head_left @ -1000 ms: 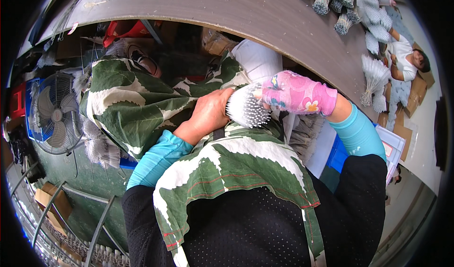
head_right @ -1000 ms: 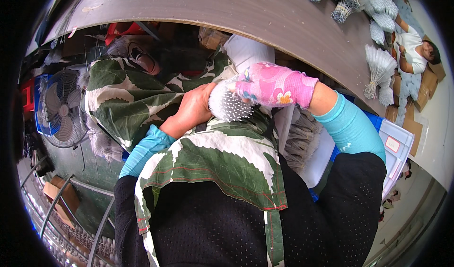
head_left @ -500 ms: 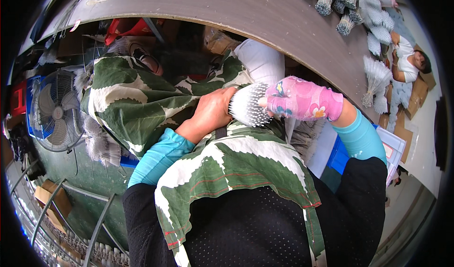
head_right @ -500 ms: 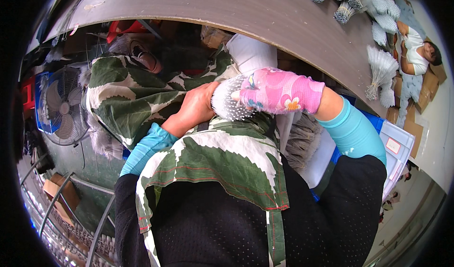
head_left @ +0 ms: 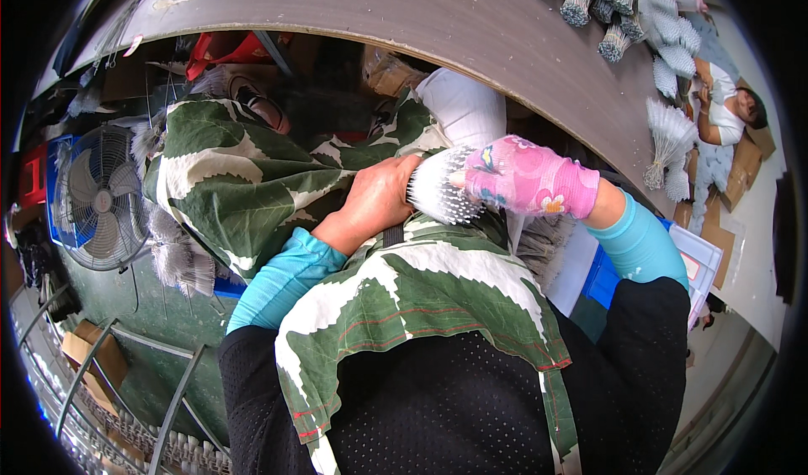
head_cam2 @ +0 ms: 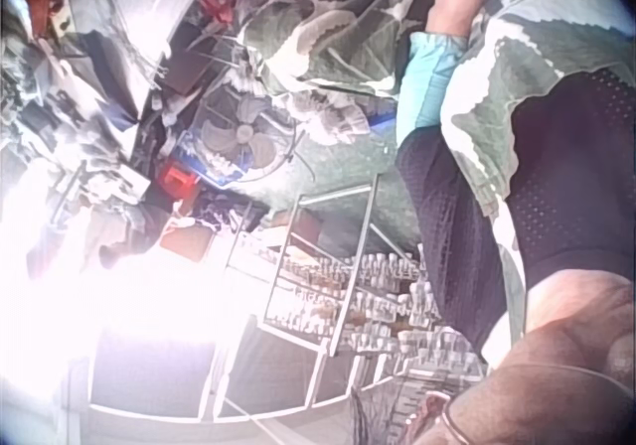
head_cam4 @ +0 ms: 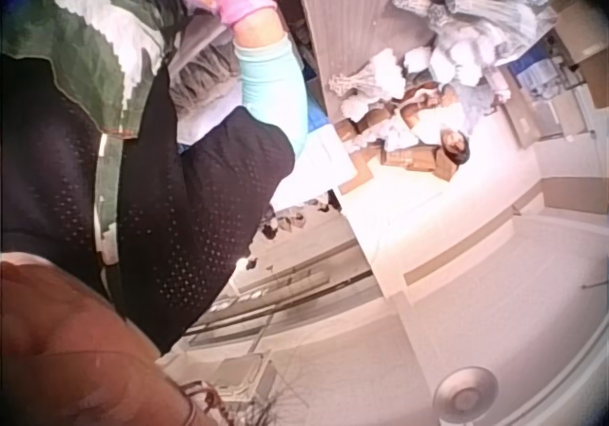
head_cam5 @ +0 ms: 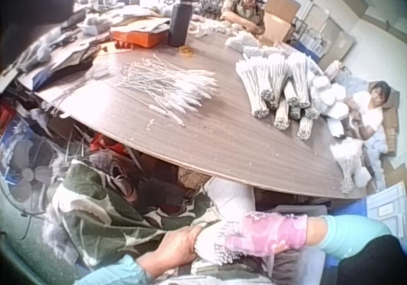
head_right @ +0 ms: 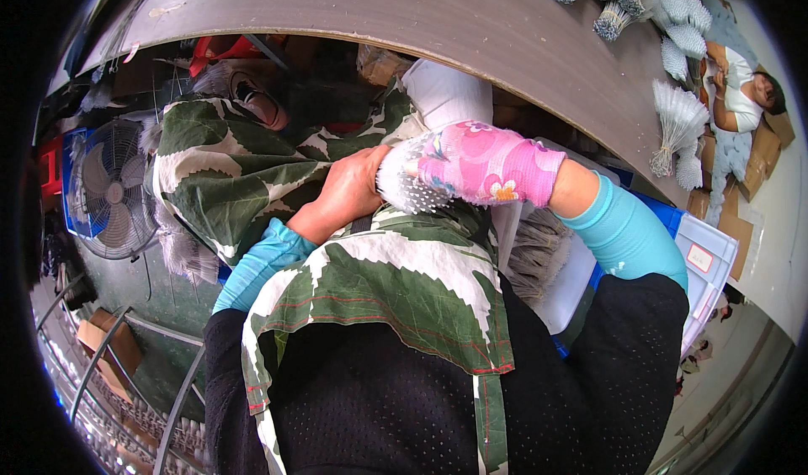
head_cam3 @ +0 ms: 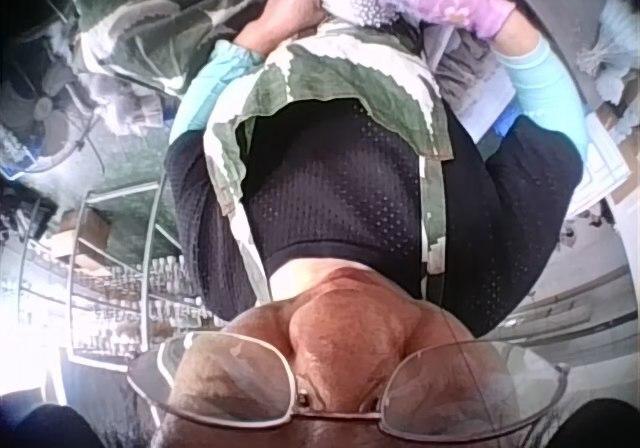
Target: The person assembles bundles of white bristles into brush heads using wire and pliers.
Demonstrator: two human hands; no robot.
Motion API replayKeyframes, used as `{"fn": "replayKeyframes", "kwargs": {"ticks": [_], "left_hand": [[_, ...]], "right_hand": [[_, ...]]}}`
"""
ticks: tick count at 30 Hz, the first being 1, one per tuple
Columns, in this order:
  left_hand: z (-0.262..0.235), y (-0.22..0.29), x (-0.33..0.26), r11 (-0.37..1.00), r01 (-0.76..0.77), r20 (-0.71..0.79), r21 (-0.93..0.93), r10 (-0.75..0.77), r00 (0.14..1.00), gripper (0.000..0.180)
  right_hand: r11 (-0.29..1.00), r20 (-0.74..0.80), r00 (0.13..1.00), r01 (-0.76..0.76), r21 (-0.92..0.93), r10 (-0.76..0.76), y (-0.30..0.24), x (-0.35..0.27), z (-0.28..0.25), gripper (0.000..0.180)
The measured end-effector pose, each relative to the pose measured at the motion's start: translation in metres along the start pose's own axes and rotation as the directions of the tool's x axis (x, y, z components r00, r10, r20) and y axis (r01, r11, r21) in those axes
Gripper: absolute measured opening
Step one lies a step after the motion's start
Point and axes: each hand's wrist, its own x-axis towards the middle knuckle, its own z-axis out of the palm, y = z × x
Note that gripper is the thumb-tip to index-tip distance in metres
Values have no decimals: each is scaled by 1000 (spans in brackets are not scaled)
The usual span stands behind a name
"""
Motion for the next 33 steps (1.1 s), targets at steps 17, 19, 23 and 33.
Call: {"fn": "replayKeyframes", "kwargs": {"ticks": [17, 19, 23, 33], "left_hand": [[0, 0, 0, 1000, -4, -5, -1, 4, 1000, 34], [0, 1, 1, 1000, -2, 0, 5, 2, 1000, 34], [1, -2, 0, 1000, -16, -19, -7, 16, 1000, 34], [-3, -4, -3, 981, 71, -44, -182, -80, 996, 28]], "right_hand": [[995, 49, 998, 45, 89, -49, -2, 1, -1, 42], [998, 40, 999, 31, 59, -33, 3, 1, 0, 41], [984, 118, 991, -84, 158, 66, 3, -4, -7, 40], [990, 82, 991, -117, 84, 110, 4, -9, -19, 44]]}}
